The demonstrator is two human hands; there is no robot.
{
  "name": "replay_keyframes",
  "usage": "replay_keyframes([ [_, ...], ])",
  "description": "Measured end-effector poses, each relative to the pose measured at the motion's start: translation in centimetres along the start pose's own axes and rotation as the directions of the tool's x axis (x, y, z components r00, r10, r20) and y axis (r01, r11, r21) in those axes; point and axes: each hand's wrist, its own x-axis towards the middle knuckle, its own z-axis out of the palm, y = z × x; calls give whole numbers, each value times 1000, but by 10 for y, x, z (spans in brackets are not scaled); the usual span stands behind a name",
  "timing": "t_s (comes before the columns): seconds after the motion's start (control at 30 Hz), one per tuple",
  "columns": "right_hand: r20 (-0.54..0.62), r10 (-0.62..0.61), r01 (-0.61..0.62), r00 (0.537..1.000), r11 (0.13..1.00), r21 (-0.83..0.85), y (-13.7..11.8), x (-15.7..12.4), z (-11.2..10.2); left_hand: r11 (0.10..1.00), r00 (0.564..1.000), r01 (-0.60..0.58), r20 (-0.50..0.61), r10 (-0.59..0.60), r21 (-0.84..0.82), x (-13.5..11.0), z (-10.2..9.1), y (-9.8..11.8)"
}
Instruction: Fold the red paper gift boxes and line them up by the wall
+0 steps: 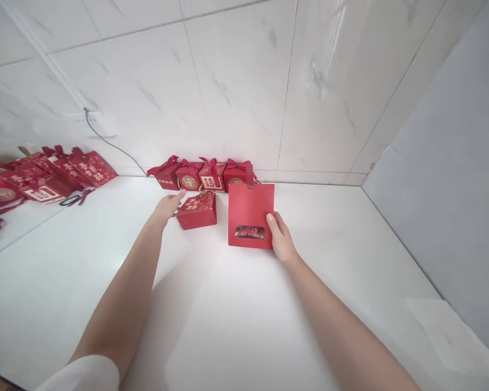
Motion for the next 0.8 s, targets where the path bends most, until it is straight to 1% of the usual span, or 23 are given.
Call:
replay_keyframes([
  [0.07, 11, 7, -7, 1000, 1000, 10, -1, -1, 0, 995, 994, 43, 99, -52, 91, -2, 3, 5],
  [0.13, 5, -4, 4, 1000, 1000, 16, -3, -2, 0, 986, 985, 67, 145, -89, 150, -6, 6, 6],
  [0.2, -2, -13, 13, 1000, 1000, 12, -3, -2, 0, 977, 976, 79, 183, -115, 196, -9, 5, 5],
  [0.27, -1, -13, 13, 1000, 1000, 9, -4, -1, 0, 972, 966, 66, 230, -119, 225, -11, -3, 4],
  [0.33, 3, -19, 19, 1000, 1000, 12, -4, -1, 0, 964, 959, 29, 266, -102, 264, -14, -15, 6],
  [0.4, 3, -25, 25, 1000, 1000, 15, -4, -1, 0, 946, 964, -20, 256, -67, 324, -19, -29, 13],
  [0.47, 13, -20, 19, 1000, 1000, 12, -4, -2, 1, 922, 980, -68, 199, -10, 382, -30, -38, 25],
  [0.5, 16, -16, 16, 1000, 1000, 9, -4, -3, 1, 906, 986, -92, 162, 26, 413, -38, -39, 33],
  [0.57, 19, -15, 15, 1000, 1000, 0, -5, -3, 1, 865, 989, -137, 110, 96, 482, -55, -34, 50],
  [0.63, 14, -22, 22, 1000, 1000, -7, -5, -3, 2, 817, 987, -154, 123, 102, 556, -69, -22, 62],
  [0.7, 8, -29, 30, 1000, 999, -16, -5, -3, 2, 784, 983, -142, 182, 38, 604, -75, -10, 64],
  [0.77, 3, -33, 33, 999, 999, -25, -4, -3, 2, 782, 972, -93, 226, -62, 616, -71, -5, 56],
  [0.8, -1, -33, 33, 999, 999, -30, -4, -3, 2, 789, 967, -70, 235, -95, 610, -66, -5, 50],
])
